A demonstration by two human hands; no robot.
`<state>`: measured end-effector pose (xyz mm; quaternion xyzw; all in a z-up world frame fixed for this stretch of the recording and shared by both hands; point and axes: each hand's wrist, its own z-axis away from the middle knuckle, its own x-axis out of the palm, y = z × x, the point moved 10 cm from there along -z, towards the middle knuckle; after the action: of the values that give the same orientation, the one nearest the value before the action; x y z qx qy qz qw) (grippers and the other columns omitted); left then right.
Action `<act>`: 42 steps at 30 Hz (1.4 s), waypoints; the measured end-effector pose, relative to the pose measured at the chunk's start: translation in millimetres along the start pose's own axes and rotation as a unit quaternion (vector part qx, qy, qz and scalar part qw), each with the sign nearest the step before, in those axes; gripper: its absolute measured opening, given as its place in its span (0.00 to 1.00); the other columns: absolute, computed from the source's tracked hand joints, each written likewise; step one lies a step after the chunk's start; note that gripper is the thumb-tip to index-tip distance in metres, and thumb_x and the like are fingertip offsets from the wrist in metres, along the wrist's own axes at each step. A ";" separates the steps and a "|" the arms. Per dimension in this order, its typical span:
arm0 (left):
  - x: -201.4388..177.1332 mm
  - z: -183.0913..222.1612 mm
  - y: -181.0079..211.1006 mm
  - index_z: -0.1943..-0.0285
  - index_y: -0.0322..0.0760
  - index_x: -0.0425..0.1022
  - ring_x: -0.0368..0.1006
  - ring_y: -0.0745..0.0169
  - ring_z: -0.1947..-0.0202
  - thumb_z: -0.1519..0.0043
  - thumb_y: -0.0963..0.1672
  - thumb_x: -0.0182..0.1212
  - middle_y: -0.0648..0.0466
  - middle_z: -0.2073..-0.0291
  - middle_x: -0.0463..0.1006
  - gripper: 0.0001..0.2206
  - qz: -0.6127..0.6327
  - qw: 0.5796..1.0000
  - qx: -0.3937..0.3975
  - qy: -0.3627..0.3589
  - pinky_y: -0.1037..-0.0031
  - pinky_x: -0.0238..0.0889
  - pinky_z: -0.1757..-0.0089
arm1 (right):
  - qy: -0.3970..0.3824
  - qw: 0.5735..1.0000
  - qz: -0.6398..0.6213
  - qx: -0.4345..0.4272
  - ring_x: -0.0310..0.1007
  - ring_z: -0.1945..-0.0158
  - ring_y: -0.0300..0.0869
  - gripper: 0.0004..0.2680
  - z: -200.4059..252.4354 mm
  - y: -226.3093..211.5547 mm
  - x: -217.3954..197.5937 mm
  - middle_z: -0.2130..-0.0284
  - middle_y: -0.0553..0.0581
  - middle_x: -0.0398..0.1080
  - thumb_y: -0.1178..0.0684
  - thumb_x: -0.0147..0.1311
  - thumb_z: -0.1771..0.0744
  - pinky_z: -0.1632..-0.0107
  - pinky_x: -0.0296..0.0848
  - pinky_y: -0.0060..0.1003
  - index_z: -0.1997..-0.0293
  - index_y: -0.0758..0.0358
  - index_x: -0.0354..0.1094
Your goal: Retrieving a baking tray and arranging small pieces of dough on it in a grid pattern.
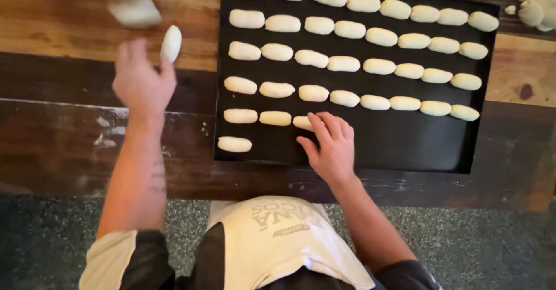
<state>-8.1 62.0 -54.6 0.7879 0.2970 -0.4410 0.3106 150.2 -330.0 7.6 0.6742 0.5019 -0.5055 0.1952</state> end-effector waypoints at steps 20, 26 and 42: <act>-160.9 81.5 152.7 0.53 0.32 0.65 0.66 0.63 0.69 0.48 0.31 0.57 0.53 0.65 0.59 0.16 0.926 0.325 -0.152 -0.118 0.71 0.65 0.66 | -0.068 0.892 -0.448 0.016 0.71 0.66 0.45 0.07 -77.6 -104.8 -79.9 0.63 0.59 0.74 0.54 0.62 0.34 0.58 0.75 0.40 0.56 0.64 0.78; -169.4 125.2 157.4 0.60 0.29 0.66 0.71 0.55 0.71 0.54 0.27 0.53 0.47 0.71 0.64 0.16 0.830 0.519 -0.143 -0.146 0.75 0.66 0.67 | -0.173 0.775 -0.599 0.104 0.64 0.73 0.38 0.04 -74.2 -125.7 -46.0 0.76 0.54 0.70 0.56 0.62 0.35 0.65 0.72 0.36 0.65 0.65 0.77; -140.0 154.7 160.8 0.55 0.25 0.67 0.77 0.51 0.65 0.49 0.27 0.55 0.48 0.69 0.64 0.15 0.848 0.464 -0.199 -0.165 0.65 0.74 0.60 | -0.183 0.796 -0.567 0.107 0.63 0.74 0.37 0.04 -62.1 -120.6 -42.0 0.79 0.57 0.69 0.63 0.57 0.34 0.69 0.69 0.33 0.70 0.68 0.75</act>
<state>-28.6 -182.8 40.4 0.4827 -0.4935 -0.0119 0.7234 75.6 -251.6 99.5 0.1811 0.6921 -0.6898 -0.1112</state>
